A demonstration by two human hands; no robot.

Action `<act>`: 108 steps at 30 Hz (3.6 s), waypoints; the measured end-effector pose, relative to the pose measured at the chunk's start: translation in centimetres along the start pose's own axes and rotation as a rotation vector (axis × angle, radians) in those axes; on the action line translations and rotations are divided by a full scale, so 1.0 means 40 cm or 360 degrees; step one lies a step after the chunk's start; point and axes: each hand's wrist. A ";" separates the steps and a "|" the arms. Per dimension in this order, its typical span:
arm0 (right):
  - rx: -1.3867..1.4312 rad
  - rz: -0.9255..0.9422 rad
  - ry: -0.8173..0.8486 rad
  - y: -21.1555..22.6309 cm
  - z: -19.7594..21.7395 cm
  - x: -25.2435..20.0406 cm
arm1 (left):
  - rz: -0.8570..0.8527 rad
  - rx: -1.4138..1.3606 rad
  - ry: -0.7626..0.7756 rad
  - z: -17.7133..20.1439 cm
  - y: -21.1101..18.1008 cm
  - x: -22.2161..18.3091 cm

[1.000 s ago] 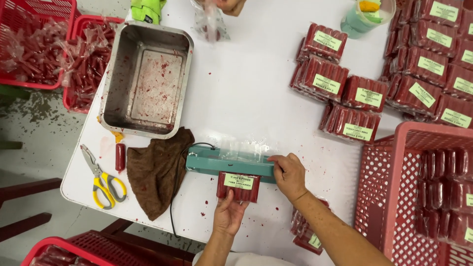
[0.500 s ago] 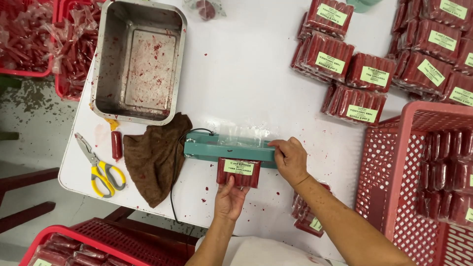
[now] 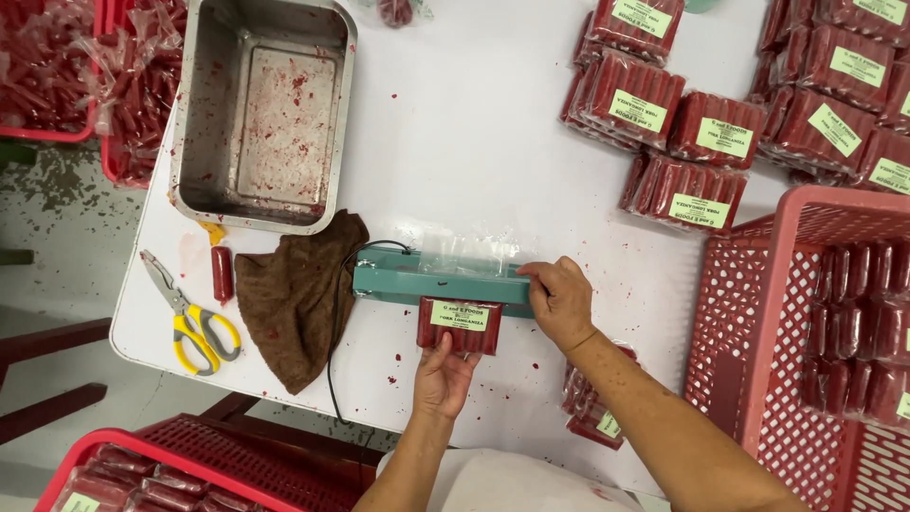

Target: Sealing small red rectangular packages using a manual impulse heat sealer on a production table.

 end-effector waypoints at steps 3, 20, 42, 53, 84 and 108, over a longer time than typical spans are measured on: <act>0.0012 -0.0015 0.0004 0.003 0.002 -0.001 | -0.0009 -0.0015 -0.0003 0.007 0.003 0.001; 0.0012 0.0088 -0.0030 0.006 0.008 0.004 | 0.0002 -0.0057 0.0038 -0.023 0.001 -0.016; -0.0137 0.0483 0.0033 0.311 0.216 -0.149 | -0.0063 0.0594 0.0108 -0.073 -0.038 -0.245; 0.1108 -0.0720 0.0774 0.193 0.009 -0.383 | 0.0145 0.0629 -0.0118 0.091 0.063 -0.192; 0.1346 -0.0856 0.0017 0.058 0.207 -0.516 | 0.1039 0.1376 0.0661 -0.055 0.278 -0.096; 0.1258 -0.0630 -0.0291 0.127 0.306 -0.142 | 0.0831 0.1250 0.0222 -0.099 -0.114 -0.108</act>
Point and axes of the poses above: each hand's wrist, its own x-axis towards the middle knuckle, its own z-axis out of the back of the hand, y = z × x, and after that the axes turned 8 degrees about y, right-handed
